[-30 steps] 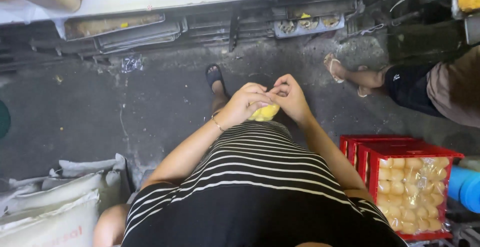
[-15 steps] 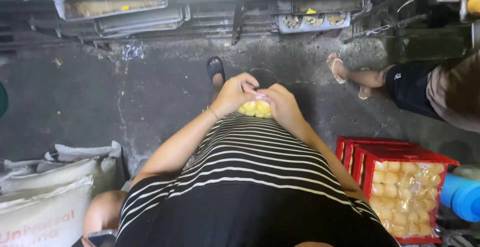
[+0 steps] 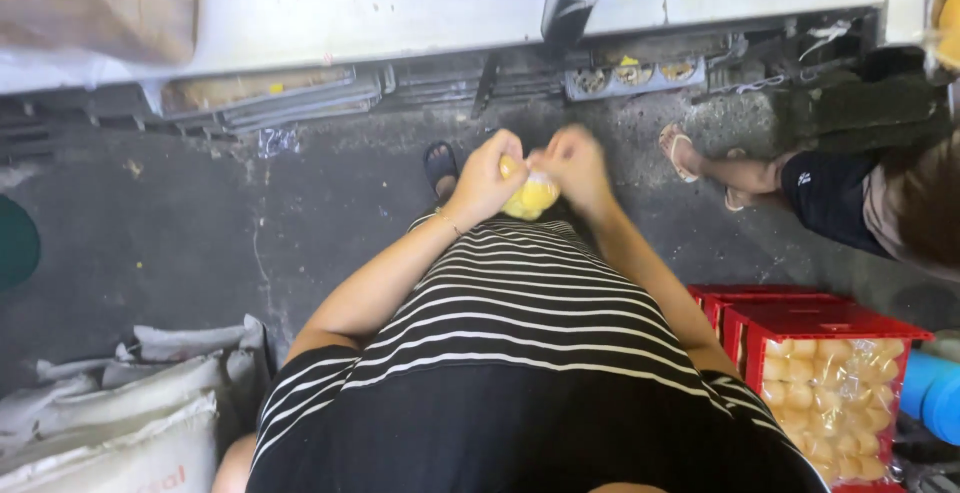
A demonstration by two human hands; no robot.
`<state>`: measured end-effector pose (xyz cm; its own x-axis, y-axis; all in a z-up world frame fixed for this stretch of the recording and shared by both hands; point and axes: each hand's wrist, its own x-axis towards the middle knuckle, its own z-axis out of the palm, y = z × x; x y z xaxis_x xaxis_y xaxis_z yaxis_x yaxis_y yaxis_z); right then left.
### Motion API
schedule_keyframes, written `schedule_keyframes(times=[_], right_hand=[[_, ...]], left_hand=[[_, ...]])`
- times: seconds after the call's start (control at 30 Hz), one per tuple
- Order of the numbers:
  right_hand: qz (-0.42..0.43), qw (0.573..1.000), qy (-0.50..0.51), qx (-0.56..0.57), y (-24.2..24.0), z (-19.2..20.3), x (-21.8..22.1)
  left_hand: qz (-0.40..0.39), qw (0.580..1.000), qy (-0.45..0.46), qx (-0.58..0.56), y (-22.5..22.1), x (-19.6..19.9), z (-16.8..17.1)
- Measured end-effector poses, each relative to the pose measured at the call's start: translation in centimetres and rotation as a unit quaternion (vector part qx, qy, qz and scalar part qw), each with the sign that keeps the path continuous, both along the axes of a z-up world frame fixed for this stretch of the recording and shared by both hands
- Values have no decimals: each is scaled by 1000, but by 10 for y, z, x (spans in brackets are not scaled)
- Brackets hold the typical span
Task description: Packing various types of bread rolls into plastic bags at a bakery packaging station.
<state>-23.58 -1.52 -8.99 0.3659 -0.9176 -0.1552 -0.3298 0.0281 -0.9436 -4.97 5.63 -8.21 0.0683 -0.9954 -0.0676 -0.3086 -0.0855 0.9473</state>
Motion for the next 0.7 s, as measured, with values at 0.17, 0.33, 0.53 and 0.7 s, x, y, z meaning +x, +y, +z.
schedule_keyframes(times=[0.17,0.33,0.53,0.7], right_hand=[[-161,950,78,-257,-131,37,36],[-136,988,9,-70,-184,55,58],[-112,810,467,-337,-128,5,16],[-117,977,8,-177,-112,104,68]], left_hand=[[16,996,-23,-88,-51,54,74],[0,997,-23,-70,-101,82,95],[-4,999,9,-51,-153,93,86],[-39,999,-16,-30,-189,86,85]])
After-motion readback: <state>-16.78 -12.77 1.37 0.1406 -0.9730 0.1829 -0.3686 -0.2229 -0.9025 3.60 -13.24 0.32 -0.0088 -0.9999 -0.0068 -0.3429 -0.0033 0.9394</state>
